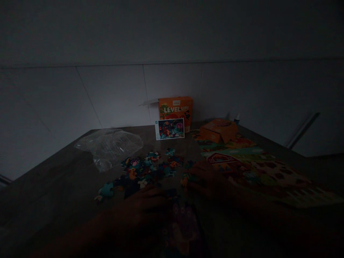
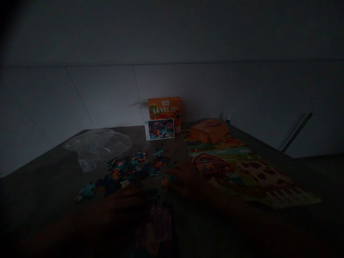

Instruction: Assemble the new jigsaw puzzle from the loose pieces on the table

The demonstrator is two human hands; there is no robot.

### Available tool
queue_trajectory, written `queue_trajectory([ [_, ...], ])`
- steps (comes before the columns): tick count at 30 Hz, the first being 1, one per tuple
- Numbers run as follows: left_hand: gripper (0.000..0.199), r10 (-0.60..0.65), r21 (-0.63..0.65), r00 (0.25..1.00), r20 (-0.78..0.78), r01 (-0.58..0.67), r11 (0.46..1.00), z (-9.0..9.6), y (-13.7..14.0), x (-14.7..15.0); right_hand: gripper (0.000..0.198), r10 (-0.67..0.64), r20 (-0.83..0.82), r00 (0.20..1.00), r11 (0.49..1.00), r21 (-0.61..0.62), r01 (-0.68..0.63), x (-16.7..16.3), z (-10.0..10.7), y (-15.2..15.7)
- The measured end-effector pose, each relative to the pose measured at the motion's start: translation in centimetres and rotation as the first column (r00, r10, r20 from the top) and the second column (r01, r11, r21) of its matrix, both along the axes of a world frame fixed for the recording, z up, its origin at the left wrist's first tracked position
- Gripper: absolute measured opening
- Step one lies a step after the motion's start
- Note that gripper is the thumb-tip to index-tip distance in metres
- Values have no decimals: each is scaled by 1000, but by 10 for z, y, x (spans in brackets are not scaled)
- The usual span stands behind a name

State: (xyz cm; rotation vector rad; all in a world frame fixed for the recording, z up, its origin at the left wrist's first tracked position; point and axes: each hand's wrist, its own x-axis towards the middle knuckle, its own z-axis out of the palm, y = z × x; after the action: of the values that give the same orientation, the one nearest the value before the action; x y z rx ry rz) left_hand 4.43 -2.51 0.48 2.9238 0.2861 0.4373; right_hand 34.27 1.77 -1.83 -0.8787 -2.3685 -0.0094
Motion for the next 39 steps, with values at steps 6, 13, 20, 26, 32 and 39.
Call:
queue_trajectory([
  [6,43,24,0,1000,8,-24,1000,6,-3,3,27,-12,-25,1000,999,37,13,1,1,1],
  [13,38,14,1,1000,8,-14,1000,3,-2,2,26,-28,-113,993,992,122,42,2,-1,5],
  [20,40,33,45,999,6,-33,998,5,-4,3,28,-380,-152,913,925,-54,376,7,-3,15],
  [26,42,34,37,999,-30,-33,999,6,-3,3,28,-432,-8,902,893,-146,426,5,-1,14],
  [32,45,35,63,999,-21,-34,997,2,-2,0,27,-450,147,881,877,-116,467,6,-4,16],
  [39,44,558,189,830,14,-550,814,-14,7,-11,35,-477,142,867,851,-173,496,3,-4,13],
])
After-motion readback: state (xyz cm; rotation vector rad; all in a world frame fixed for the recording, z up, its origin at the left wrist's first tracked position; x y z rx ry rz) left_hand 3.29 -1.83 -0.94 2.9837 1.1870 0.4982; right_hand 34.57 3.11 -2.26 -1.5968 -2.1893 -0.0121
